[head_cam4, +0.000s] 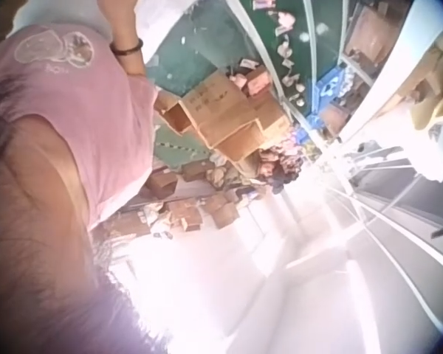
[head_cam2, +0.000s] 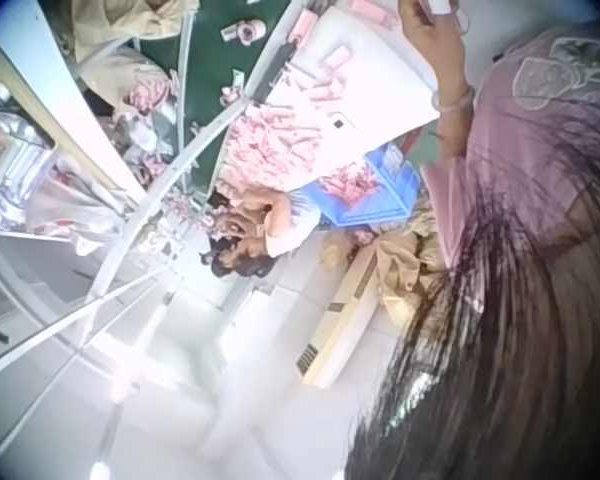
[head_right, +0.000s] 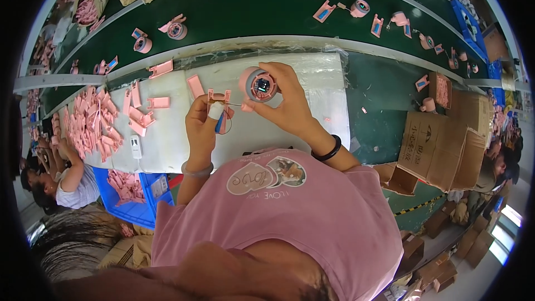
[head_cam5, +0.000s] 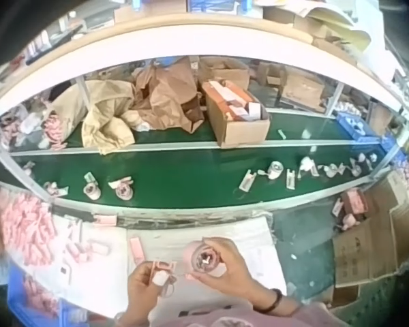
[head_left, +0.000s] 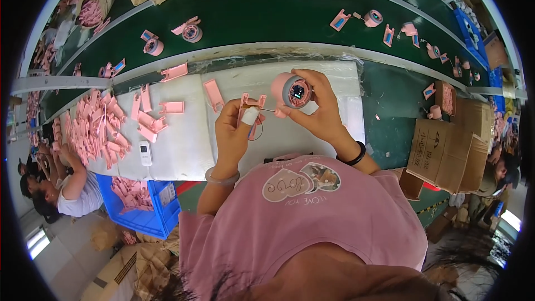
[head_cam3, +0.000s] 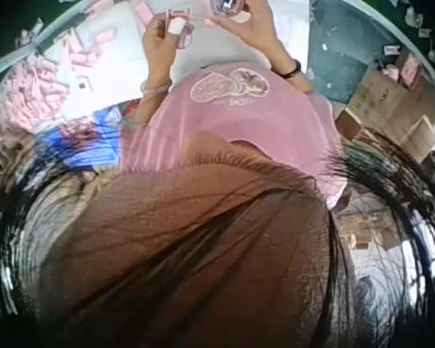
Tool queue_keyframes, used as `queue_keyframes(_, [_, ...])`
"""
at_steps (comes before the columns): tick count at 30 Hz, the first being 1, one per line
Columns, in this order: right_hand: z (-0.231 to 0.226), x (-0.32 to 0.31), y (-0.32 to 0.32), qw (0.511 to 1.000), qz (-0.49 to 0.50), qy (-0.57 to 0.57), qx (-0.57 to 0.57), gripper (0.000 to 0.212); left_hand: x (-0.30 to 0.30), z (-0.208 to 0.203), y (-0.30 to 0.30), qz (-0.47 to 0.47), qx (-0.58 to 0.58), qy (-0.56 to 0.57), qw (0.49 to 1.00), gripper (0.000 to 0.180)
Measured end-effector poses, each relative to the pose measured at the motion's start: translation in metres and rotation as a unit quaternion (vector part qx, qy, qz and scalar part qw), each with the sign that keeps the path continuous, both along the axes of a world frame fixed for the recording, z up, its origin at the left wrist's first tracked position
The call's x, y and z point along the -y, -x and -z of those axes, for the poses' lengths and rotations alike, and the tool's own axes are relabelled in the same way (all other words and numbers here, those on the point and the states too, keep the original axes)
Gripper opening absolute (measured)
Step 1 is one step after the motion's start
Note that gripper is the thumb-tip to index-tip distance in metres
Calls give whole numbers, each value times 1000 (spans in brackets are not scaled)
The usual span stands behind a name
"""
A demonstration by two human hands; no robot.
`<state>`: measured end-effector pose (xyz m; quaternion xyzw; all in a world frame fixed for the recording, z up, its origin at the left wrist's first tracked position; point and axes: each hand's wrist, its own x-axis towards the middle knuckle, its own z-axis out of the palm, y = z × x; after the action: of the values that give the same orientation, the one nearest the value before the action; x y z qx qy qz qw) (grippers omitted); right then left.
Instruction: The person assembles small circular electronic components into pink plastic housing units by hand on a factory assembly line.
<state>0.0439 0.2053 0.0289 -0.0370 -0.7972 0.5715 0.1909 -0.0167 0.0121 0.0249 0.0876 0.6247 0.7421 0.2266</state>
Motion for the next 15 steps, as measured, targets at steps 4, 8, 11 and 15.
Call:
queue_keyframes(4, [-5,1,-1,997,6,-76,-22,69,3,0,-2,10,52,-5,999,20])
queue_keyframes(8, [-6,1,-2,998,8,-62,-21,68,3,3,-3,-1,56,-10,998,21])
queue_keyframes(11, [-5,1,-2,997,-2,-66,-27,67,1,3,-3,-6,51,1,999,22])
queue_keyframes(15, [-5,-1,-2,997,-3,-75,-22,67,2,5,0,3,66,9,998,21])
